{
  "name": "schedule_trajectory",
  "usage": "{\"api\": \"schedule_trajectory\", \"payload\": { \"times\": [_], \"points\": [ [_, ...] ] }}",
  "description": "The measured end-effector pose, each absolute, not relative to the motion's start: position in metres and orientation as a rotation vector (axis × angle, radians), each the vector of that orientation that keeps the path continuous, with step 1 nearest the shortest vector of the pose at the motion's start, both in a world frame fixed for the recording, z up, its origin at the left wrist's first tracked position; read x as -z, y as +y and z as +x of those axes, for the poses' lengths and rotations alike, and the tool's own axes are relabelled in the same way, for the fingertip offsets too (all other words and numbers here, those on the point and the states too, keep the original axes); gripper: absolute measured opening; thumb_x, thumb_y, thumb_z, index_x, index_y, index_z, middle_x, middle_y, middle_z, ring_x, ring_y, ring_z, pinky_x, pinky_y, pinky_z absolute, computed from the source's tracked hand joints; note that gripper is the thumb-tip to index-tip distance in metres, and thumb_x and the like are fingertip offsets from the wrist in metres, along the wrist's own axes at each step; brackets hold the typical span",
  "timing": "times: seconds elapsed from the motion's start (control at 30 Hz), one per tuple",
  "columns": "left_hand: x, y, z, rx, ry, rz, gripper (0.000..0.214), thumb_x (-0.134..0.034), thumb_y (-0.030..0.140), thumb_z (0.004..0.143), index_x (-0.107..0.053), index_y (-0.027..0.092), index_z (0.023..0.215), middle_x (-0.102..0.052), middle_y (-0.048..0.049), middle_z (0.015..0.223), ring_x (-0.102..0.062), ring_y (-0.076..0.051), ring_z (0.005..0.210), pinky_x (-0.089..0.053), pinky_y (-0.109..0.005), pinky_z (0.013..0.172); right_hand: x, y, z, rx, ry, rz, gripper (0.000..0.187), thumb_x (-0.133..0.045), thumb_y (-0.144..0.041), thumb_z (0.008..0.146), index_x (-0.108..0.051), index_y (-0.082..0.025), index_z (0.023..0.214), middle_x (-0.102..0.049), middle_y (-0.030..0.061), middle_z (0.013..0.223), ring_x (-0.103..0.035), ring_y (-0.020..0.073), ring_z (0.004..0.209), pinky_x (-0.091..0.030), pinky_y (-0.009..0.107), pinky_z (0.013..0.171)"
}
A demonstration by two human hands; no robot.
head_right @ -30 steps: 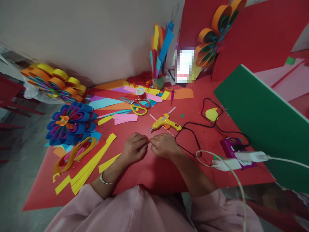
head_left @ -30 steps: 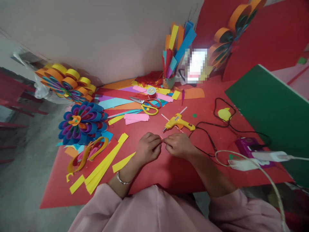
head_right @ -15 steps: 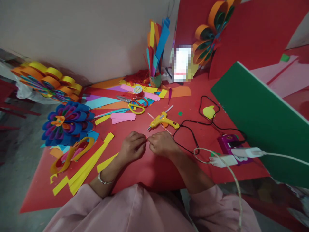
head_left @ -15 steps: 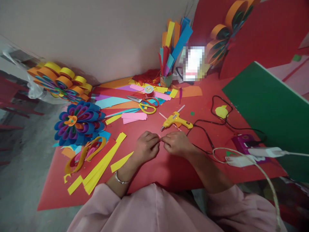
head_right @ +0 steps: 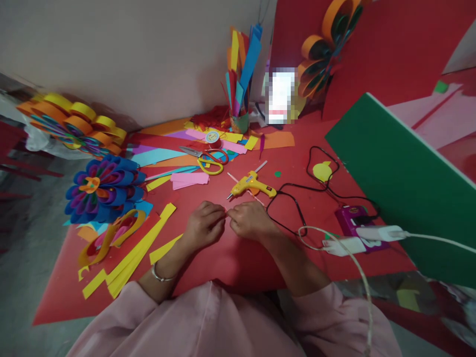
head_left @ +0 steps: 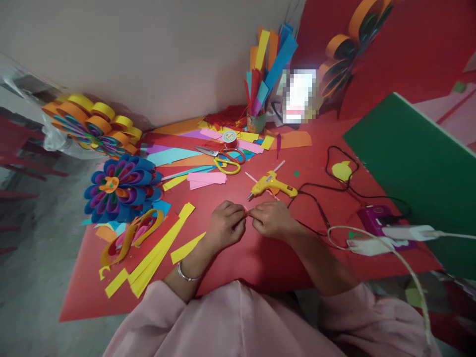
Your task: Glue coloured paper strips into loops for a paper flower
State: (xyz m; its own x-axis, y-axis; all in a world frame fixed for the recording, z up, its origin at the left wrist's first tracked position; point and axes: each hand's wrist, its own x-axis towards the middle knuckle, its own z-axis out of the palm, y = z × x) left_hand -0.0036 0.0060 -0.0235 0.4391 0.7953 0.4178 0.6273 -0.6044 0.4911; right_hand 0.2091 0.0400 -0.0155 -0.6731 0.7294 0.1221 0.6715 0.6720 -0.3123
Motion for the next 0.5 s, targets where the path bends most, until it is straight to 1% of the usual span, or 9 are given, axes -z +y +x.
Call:
{"api": "schedule_trajectory", "payload": {
  "times": [0.2,0.5],
  "points": [
    [0.0219,0.0058,-0.0030,-0.924,1.236,2.426,0.019,-0.061,0.015,0.093,-0.071,0.023,0.107,-0.077,-0.0059,0.107,-0.067,-0.021,0.093,-0.056,-0.041,0.085,0.0155,0.0406,0.2089,-0.364,-2.655,-1.124,0.021,-0.056,-0.017,0.086,-0.077,-0.021,0.087,-0.077,0.0039,0.079,-0.063,0.0182,0.070,-0.030,0.033,0.064],
    [0.0210,0.0058,-0.0032,-0.922,1.228,2.430,0.020,-0.061,0.015,0.093,-0.072,0.023,0.107,-0.077,-0.0061,0.107,-0.066,-0.021,0.093,-0.056,-0.041,0.084,0.0107,0.0407,0.2088,-0.375,-2.683,-1.137,0.023,-0.057,-0.016,0.085,-0.078,-0.020,0.092,-0.080,0.0046,0.085,-0.067,0.0189,0.074,-0.029,0.033,0.064]
  ]
}}
